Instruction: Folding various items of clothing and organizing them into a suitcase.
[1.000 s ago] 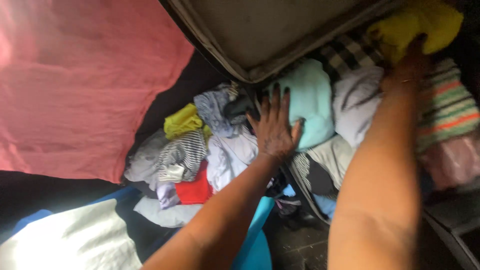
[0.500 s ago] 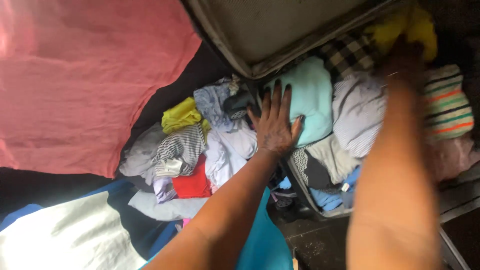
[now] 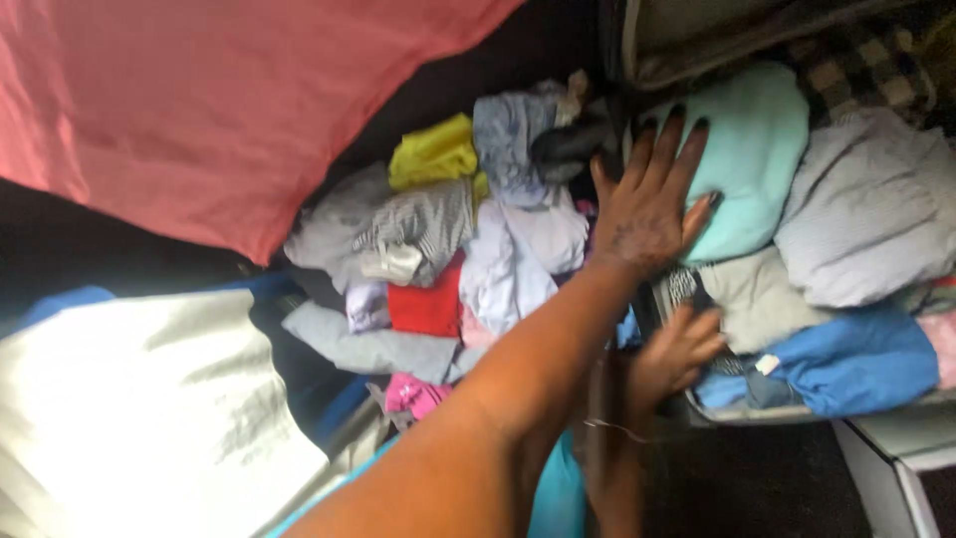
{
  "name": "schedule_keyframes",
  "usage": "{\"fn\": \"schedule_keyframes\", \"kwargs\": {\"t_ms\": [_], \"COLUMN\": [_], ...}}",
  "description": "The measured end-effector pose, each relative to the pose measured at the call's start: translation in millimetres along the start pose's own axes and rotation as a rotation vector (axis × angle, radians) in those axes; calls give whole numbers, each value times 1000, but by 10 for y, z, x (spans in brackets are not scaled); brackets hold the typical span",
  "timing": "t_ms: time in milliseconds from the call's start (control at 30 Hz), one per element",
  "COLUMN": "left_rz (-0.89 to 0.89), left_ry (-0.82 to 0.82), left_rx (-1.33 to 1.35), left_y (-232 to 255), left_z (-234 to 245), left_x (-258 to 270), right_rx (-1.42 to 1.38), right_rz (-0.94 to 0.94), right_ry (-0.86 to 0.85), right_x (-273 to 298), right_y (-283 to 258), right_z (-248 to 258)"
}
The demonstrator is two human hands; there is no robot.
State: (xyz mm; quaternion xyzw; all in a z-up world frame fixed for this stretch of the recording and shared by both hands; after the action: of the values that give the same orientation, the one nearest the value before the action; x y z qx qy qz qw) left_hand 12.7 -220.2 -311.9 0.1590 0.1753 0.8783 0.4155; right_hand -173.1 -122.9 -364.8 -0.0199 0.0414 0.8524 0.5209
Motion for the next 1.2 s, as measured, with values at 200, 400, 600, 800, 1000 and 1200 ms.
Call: {"fn": "schedule_keyframes", "kwargs": {"t_ms": [200,400,600,800,1000,1200], "left_rz": [-5,-173,17,72,251,360], "left_ry": [82,136,317,124,-31,-14], "left_rx": [-19,318,140,224,408,470], "left_y": [8,-400,-1660,-2424,-2332,-1860], "left_z": [-94,312,526,249,-110,706], "left_x": [38,683,1705,2310,2048,1881], "right_rx": [345,-81,-110,-95,-46,-60], "right_rz": [-96,-141,-121,-106,-86,-76], "right_ry": [-121,-205,-246,-234,-276,-389], "right_x": [3,-100,-130,-115,-132,-207], "right_y": [-257,-418,-431,-356,-372,-354], "right_z": [-152,52,179,43,125,311]}}
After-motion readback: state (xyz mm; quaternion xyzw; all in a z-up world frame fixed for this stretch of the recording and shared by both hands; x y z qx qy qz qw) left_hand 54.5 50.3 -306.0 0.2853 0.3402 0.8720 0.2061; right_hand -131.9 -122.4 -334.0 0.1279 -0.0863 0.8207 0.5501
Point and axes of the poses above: each hand's wrist, its own x-axis away from the middle knuckle, its own z-axis out of the back of the hand, y = z × x, the point moved 1 cm from there along -x, towards the middle knuckle, and after that the axes turned 4 degrees about -y, right-handed, at the moved point
